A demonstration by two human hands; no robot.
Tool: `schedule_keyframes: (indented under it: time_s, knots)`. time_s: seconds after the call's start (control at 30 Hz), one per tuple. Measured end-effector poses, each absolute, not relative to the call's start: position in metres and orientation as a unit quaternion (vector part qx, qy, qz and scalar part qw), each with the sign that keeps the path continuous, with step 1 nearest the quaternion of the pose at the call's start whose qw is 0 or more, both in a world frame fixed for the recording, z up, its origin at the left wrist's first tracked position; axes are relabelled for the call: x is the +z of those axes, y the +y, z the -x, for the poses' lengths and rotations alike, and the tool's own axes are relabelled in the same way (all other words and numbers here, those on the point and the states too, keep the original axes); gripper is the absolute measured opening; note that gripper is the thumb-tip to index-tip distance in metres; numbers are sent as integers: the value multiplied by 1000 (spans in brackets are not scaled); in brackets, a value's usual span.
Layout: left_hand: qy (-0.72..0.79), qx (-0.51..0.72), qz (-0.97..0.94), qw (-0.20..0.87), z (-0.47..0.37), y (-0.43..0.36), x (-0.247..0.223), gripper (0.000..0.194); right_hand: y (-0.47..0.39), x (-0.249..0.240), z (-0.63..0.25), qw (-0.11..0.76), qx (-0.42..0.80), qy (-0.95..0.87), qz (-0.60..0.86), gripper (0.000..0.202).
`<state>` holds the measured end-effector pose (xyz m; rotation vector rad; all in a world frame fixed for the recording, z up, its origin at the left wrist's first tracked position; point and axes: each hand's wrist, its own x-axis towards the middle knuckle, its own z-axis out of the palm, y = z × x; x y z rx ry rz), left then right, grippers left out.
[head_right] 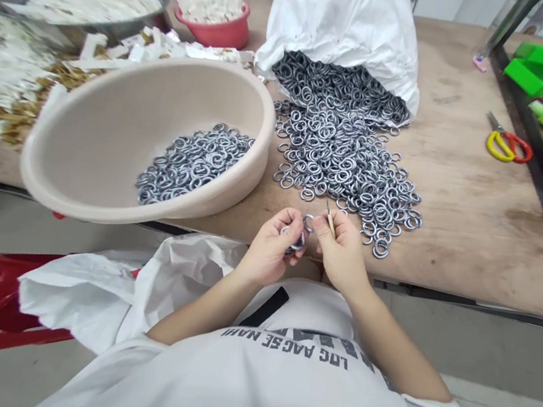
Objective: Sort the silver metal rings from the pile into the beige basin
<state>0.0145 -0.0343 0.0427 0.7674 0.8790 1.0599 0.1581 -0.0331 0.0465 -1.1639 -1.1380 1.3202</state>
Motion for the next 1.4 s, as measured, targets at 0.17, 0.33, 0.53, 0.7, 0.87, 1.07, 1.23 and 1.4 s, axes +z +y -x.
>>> schedule_keyframes:
  time_s: [0.17,0.33,0.53,0.7,0.87,1.07,1.23,1.4]
  knots:
    - [405,487,-400,663,-19,-35,37,32,-42,42,-147,525,584,-420,455,32]
    - [390,466,-408,681,-17,-32,45,34,-41,45,-154,548,551,-473,414,24]
    - [356,436,-361,743,-21,-29,63,35,-35,60,-162,549,505,-531,402,20]
    - [338,448,-322,762,-24,-26,67,31,-33,61,-159,559,481,-543,401,22]
    - [328,430,-317,779,-25,-26,66,32,-30,56,-165,554,488,-533,414,22]
    - [312,424,-294,798,-23,-22,72,34,-33,59,-183,523,389,-613,447,23]
    - [309,419,-270,810,-22,-19,79,32,-45,66,-186,442,245,-747,431,19]
    - [312,418,-251,815,-25,-22,80,34,-45,66,-184,417,195,-765,451,22]
